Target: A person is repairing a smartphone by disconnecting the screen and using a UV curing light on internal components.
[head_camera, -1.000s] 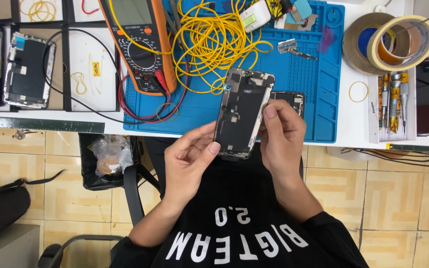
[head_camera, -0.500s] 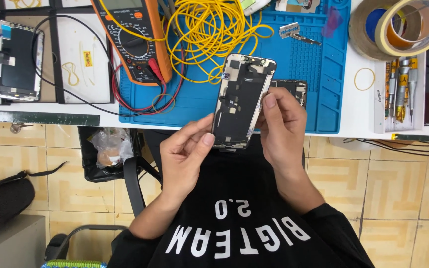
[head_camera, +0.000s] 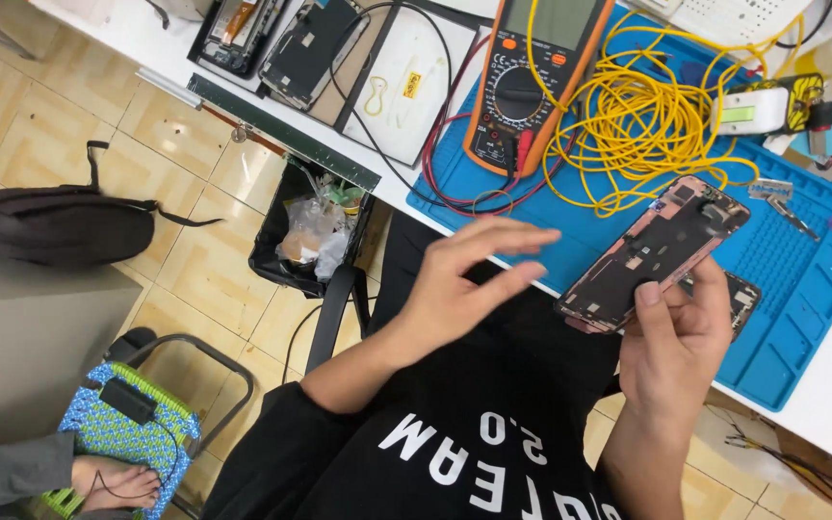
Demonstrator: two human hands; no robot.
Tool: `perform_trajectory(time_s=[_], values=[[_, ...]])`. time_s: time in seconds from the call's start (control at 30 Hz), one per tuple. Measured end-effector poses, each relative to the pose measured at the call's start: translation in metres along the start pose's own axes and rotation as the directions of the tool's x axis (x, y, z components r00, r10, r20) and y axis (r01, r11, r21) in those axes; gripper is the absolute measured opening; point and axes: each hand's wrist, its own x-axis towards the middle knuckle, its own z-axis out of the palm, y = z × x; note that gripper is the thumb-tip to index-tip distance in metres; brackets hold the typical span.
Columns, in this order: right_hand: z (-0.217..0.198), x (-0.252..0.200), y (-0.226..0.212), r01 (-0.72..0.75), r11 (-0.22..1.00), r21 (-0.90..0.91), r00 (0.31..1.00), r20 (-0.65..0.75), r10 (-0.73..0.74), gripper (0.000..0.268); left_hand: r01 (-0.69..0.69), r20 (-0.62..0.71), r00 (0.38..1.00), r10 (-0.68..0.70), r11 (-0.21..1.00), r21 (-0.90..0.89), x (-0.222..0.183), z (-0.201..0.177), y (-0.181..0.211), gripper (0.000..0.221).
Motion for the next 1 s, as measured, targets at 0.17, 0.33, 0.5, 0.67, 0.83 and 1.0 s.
perform_trajectory(time_s=[0.17, 0.33, 0.5, 0.67, 0.83, 1.0], values=[[0.005, 0.003, 0.005, -0.039, 0.999, 0.003, 0.999, 0.027, 0.038, 0.061, 0.154, -0.076, 0.981, -0.176, 0.96, -0.234, 0.005, -0.026, -0.015, 0.029], [0.002, 0.01, 0.03, 0.018, 0.999, 0.04, 0.99, 0.143, -0.023, 0.059, 0.202, 0.076, 0.979, -0.187, 0.875, -0.441, 0.002, -0.002, -0.037, 0.034], [0.031, 0.002, -0.001, -0.424, 0.698, 0.578, 0.844, 0.531, 0.074, 0.071, 0.156, 0.079, 0.987, -0.137, 0.919, -0.361, 0.013, 0.019, -0.049, 0.059], [0.033, -0.003, 0.01, -0.672, 0.127, 0.729, 0.732, 0.68, -0.034, 0.036, 0.139, 0.084, 0.989, -0.118, 0.933, -0.331, 0.033, 0.029, -0.026, 0.048], [0.034, 0.001, 0.006, -0.76, -0.12, 0.639, 0.649, 0.755, -0.093, 0.037, 0.071, 0.074, 0.996, -0.053, 0.957, -0.28, 0.045, 0.034, -0.008, 0.032], [0.034, 0.002, 0.005, -0.76, -0.184, 0.623, 0.646, 0.754, -0.117, 0.042, 0.033, 0.052, 0.998, -0.022, 0.974, -0.224, 0.048, 0.037, -0.001, 0.034]])
